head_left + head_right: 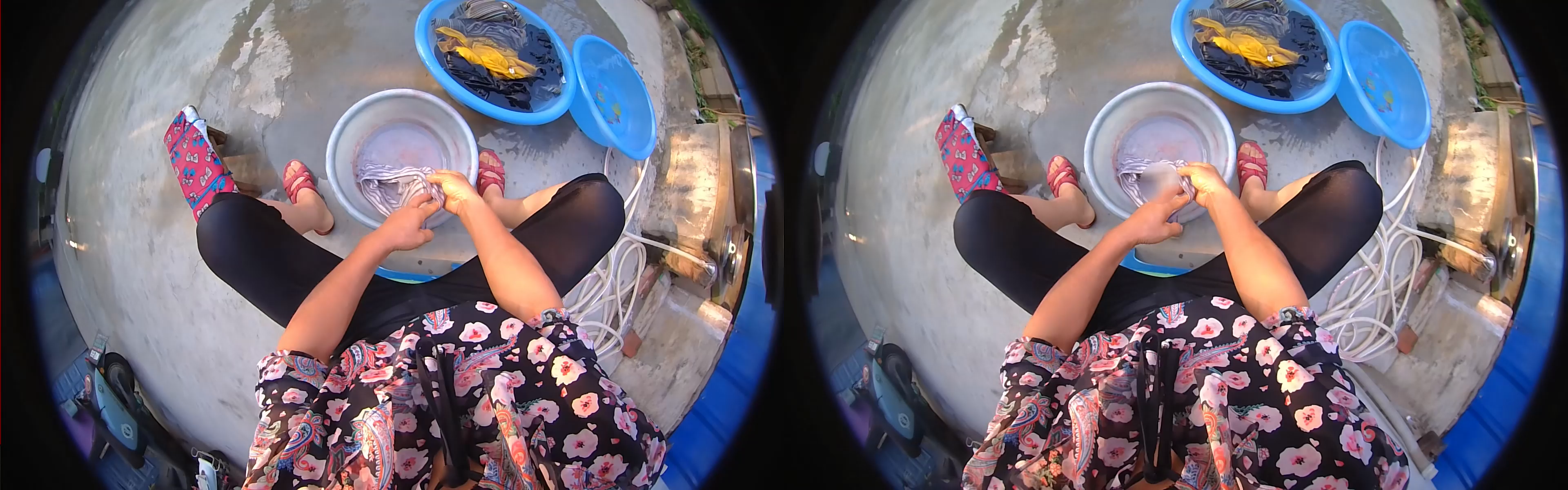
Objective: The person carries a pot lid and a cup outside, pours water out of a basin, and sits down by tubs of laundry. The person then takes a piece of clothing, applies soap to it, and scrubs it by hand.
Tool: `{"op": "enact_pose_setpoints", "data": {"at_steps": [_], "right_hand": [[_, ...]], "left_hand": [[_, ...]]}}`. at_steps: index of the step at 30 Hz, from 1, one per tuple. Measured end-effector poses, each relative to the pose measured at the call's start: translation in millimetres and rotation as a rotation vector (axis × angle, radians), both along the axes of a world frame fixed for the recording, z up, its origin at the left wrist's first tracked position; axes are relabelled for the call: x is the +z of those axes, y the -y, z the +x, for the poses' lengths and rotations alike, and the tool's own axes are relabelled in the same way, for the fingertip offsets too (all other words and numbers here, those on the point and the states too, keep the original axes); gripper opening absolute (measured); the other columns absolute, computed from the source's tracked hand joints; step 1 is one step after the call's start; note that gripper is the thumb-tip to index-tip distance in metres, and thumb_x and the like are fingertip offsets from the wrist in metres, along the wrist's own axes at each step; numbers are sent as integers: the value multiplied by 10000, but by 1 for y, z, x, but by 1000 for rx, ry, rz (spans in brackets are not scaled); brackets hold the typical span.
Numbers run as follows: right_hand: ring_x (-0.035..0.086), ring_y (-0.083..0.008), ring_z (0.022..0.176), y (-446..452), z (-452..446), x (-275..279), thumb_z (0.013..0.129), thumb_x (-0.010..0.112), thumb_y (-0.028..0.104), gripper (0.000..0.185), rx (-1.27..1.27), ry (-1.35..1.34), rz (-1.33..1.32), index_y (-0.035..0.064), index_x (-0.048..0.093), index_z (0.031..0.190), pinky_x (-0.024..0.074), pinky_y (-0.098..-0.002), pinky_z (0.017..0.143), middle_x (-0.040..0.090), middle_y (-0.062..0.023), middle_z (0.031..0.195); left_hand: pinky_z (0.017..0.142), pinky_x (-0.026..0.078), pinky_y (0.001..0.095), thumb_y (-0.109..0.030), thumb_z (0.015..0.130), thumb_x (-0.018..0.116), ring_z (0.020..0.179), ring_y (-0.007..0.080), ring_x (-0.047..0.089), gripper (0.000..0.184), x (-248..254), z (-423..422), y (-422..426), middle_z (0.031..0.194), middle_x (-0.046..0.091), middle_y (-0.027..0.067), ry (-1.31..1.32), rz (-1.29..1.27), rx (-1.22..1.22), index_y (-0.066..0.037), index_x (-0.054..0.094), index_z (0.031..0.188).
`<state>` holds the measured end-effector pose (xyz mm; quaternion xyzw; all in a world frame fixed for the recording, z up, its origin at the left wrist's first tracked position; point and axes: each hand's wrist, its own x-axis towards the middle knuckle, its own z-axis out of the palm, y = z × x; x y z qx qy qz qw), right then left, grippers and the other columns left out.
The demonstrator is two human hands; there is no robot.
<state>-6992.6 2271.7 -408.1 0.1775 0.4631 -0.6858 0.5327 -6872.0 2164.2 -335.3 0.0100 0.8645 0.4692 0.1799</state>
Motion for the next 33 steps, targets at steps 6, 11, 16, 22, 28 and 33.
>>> {"op": "enact_pose_setpoints", "data": {"at_steps": [6,11,16,22,28,33], "right_hand": [[592,-255,732,2,-5,7,772,460,2,208,-246,71,145,-56,491,969,509,-398,663,572,-145,850],[598,-258,713,17,-7,37,821,501,63,181,-206,253,-26,-46,510,965,519,-400,649,584,-152,833],[585,-161,654,14,-14,63,775,525,23,172,173,2,-88,-40,555,931,488,-261,546,598,-121,826],[575,-120,698,25,-40,100,778,546,71,177,435,-220,-97,-29,566,922,482,-249,620,601,-74,825],[563,-101,693,31,-59,117,745,585,124,276,504,-545,122,-11,552,983,470,-236,592,597,-66,830],[574,-186,766,29,-54,85,664,651,165,420,436,-1032,218,-21,537,1023,462,-285,691,597,-101,825]], "left_hand": [[790,429,300,-75,759,508,920,164,522,319,-18,-3,5,1098,493,92,317,586,605,-32,517,1075],[616,439,251,-62,807,461,756,114,522,170,-44,4,25,903,538,45,479,649,1169,-66,540,957],[770,446,329,-81,749,555,906,229,543,381,-66,-1,28,1085,519,122,121,-8,1007,-61,498,1125],[858,389,292,-114,743,563,989,219,523,376,-47,-23,43,1143,507,141,-248,-238,517,-50,518,1110],[623,407,222,-153,794,506,671,69,496,130,-20,-28,49,739,540,11,138,745,881,-42,533,856],[677,425,235,-166,822,503,739,88,516,164,-2,-30,51,833,554,21,110,1046,848,-37,512,923]]}}
